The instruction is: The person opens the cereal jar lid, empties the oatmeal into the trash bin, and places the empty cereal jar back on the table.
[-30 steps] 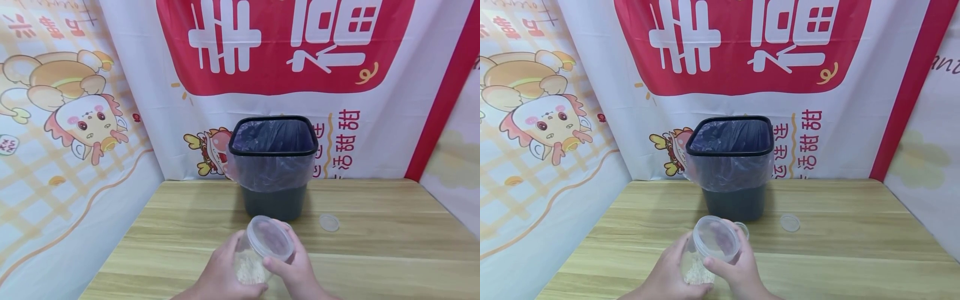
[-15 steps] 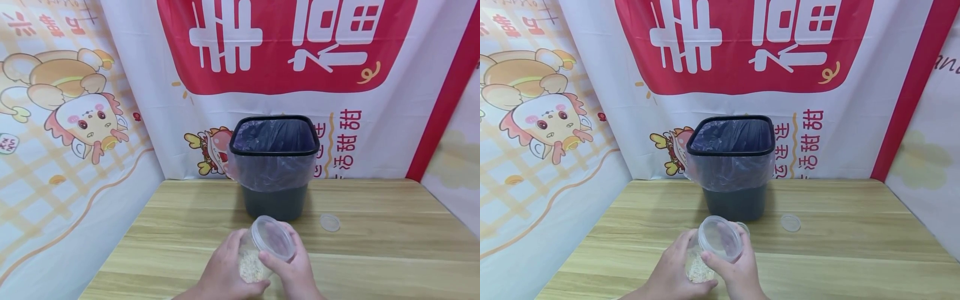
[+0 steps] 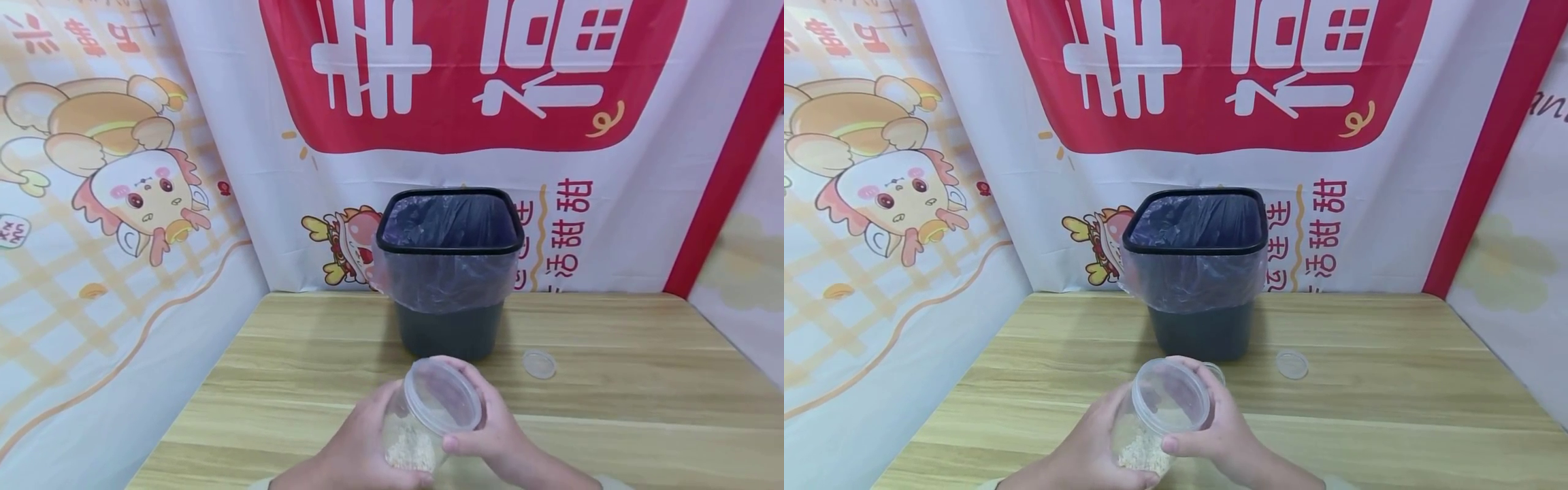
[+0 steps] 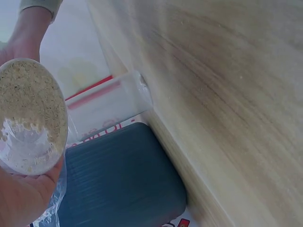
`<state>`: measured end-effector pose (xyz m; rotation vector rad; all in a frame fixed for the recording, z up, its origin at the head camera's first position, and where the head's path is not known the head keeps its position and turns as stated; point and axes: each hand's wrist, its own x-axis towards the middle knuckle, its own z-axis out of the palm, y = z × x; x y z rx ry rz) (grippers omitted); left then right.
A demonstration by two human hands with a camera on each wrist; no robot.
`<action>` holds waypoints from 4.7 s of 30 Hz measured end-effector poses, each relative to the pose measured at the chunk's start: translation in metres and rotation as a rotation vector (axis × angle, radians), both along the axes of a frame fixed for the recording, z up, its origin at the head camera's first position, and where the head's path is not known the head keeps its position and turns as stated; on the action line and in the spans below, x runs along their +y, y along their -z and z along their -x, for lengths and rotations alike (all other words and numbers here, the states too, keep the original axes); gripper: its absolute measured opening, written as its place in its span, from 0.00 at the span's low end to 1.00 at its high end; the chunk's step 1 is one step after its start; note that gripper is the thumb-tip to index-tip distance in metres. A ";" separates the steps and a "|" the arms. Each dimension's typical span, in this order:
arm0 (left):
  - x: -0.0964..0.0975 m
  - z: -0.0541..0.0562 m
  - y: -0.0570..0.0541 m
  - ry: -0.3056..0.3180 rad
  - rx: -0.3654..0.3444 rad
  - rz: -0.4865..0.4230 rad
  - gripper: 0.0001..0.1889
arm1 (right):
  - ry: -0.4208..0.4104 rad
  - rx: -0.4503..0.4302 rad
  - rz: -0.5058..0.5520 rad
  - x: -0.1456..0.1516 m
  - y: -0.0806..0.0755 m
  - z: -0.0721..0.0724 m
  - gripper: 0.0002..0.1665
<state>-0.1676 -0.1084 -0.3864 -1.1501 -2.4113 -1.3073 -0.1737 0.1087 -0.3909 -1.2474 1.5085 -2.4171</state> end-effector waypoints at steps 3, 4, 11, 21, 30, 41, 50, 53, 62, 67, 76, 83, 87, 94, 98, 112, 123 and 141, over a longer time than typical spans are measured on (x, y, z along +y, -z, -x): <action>0.001 -0.001 0.001 -0.039 0.026 -0.003 0.48 | 0.003 -0.020 0.001 -0.001 0.000 -0.001 0.46; 0.002 -0.002 0.001 -0.064 0.042 -0.006 0.47 | 0.020 -0.032 0.003 -0.002 0.000 -0.003 0.45; 0.009 -0.006 -0.001 -0.282 0.157 0.023 0.48 | 0.244 -0.153 0.061 -0.019 -0.003 -0.018 0.38; 0.014 -0.004 0.003 -0.375 0.362 0.121 0.50 | 0.443 -0.278 0.057 -0.035 -0.008 -0.028 0.35; 0.006 -0.005 -0.001 -0.249 0.235 0.066 0.47 | 0.180 -0.122 -0.023 -0.012 -0.005 -0.012 0.41; 0.000 -0.003 0.002 -0.058 0.052 -0.003 0.47 | -0.045 -0.021 -0.045 0.003 -0.002 0.002 0.46; 0.008 -0.005 0.001 -0.278 0.150 -0.003 0.49 | 0.205 -0.120 0.056 -0.017 0.001 -0.015 0.37; 0.010 -0.003 0.003 -0.320 0.284 0.040 0.49 | 0.315 -0.135 0.063 -0.025 0.000 -0.021 0.36; 0.015 0.000 0.011 -0.372 0.419 0.113 0.51 | 0.473 -0.253 0.019 -0.035 -0.004 -0.028 0.36; 0.011 0.000 0.007 -0.313 0.323 0.093 0.49 | 0.356 -0.205 -0.008 -0.025 -0.003 -0.020 0.39; -0.005 0.002 0.000 -0.043 0.089 -0.002 0.49 | 0.014 -0.028 -0.065 -0.002 -0.003 0.001 0.46; -0.005 0.003 0.002 -0.023 0.110 -0.011 0.48 | -0.046 -0.033 -0.041 -0.002 0.000 0.002 0.46; -0.003 0.001 -0.001 -0.143 0.084 0.007 0.48 | 0.040 -0.051 -0.013 -0.007 0.001 -0.002 0.45; 0.003 -0.001 -0.002 -0.298 0.235 0.040 0.48 | 0.196 -0.106 0.100 -0.021 0.001 -0.015 0.39; 0.006 0.000 0.002 -0.343 0.332 0.078 0.49 | 0.306 -0.117 0.092 -0.029 0.001 -0.022 0.36; 0.000 0.003 0.005 -0.230 0.214 0.090 0.49 | 0.221 -0.126 -0.042 -0.014 0.000 -0.012 0.42; -0.006 0.010 0.004 -0.046 0.072 0.024 0.47 | -0.025 -0.063 -0.064 0.002 0.002 0.003 0.47; 0.006 0.018 0.009 -0.236 0.334 0.102 0.49 | 0.456 -0.265 0.043 -0.032 0.001 -0.022 0.41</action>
